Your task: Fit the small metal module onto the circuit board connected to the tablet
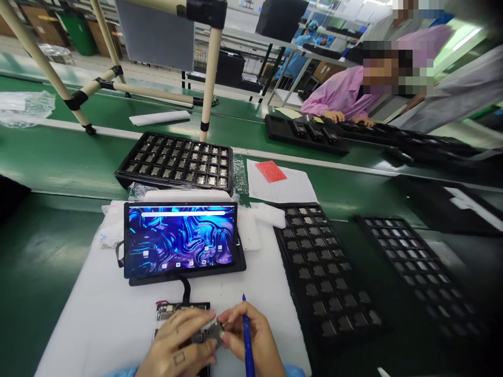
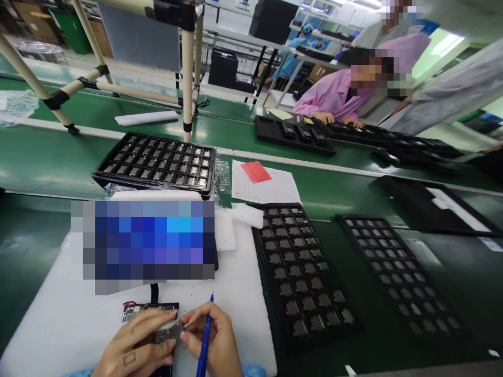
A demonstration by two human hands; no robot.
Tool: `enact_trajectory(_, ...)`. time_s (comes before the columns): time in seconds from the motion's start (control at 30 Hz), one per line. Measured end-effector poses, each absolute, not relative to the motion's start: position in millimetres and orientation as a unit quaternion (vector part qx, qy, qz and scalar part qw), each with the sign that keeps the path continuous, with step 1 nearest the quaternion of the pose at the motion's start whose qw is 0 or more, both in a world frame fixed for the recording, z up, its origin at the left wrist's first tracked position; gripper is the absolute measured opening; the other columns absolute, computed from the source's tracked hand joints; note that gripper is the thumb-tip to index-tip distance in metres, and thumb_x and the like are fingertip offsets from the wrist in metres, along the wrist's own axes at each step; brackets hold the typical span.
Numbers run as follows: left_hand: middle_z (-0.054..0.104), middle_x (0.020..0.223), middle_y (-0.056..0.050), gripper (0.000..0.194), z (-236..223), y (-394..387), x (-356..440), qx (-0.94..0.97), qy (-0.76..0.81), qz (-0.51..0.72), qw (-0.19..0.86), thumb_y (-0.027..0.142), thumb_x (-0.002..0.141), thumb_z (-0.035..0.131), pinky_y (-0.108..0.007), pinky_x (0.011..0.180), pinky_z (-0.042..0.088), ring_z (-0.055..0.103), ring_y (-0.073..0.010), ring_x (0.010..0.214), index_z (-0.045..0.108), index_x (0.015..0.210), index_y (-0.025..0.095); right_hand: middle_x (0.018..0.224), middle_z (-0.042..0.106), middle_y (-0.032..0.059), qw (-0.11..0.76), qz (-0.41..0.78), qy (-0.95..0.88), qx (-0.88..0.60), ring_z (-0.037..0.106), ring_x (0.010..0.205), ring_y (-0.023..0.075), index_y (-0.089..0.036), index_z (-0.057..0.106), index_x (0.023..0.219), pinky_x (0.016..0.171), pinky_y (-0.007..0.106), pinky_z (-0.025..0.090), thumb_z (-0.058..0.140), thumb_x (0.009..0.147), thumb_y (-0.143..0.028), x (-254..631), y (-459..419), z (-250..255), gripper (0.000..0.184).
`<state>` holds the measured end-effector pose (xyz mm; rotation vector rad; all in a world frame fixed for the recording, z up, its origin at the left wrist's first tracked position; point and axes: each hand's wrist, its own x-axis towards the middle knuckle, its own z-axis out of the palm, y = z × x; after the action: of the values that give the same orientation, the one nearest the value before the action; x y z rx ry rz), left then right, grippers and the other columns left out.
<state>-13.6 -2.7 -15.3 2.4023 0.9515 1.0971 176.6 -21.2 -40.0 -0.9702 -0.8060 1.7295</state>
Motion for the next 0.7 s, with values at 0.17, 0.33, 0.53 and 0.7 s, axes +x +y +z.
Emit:
enact_trajectory(0.17,0.062,0.118,-0.004,0.029,-15.7,1.7,-30.0,0.887,0.295,0.328,0.138,0.037,0.099,0.039,-0.029,0.087,0.05,0.057,-0.0194,0.106,0.059,0.111,0.021,0.092,0.07,0.0047,0.436,0.638,-0.421,-0.476,0.061,0.065,0.0122,-0.022,0.064,0.094,0.061,0.019,0.049,0.072,0.074,-0.013,180.6,-22.5,-45.1,0.023)
enact_trajectory(0.33,0.067,0.1,-0.006,0.023,-14.9,4.4,-36.2,0.873,0.353,0.316,0.111,0.027,0.099,0.041,-0.025,0.078,0.051,0.062,-0.0164,0.087,0.061,0.105,0.018,0.078,0.069,0.0052,0.446,0.516,-0.461,-0.568,0.066,0.07,0.0194,-0.02,0.064,0.091,0.068,0.025,0.052,0.066,0.078,-0.017,178.7,-24.7,-55.1,0.013)
enact_trajectory(0.53,0.062,0.089,-0.007,0.025,-26.4,4.3,-28.9,0.874,0.361,0.281,0.166,0.022,0.099,0.035,-0.027,0.064,0.053,0.06,-0.0173,0.074,0.06,0.101,0.016,0.084,0.07,0.0057,0.445,0.455,-0.504,-0.584,0.068,0.074,0.0195,-0.02,0.065,0.09,0.068,0.022,0.055,0.063,0.078,-0.013,172.1,-23.5,-57.0,0.014)
enact_trajectory(0.7,0.061,0.09,-0.006,0.025,-31.0,3.8,-29.6,0.867,0.371,0.284,0.175,0.022,0.099,0.035,-0.025,0.065,0.053,0.06,-0.0163,0.075,0.059,0.104,0.017,0.089,0.07,0.0066,0.458,0.422,-0.531,-0.574,0.069,0.077,0.0201,-0.019,0.063,0.085,0.067,0.022,0.057,0.061,0.077,-0.01,170.0,-22.4,-56.1,0.013)
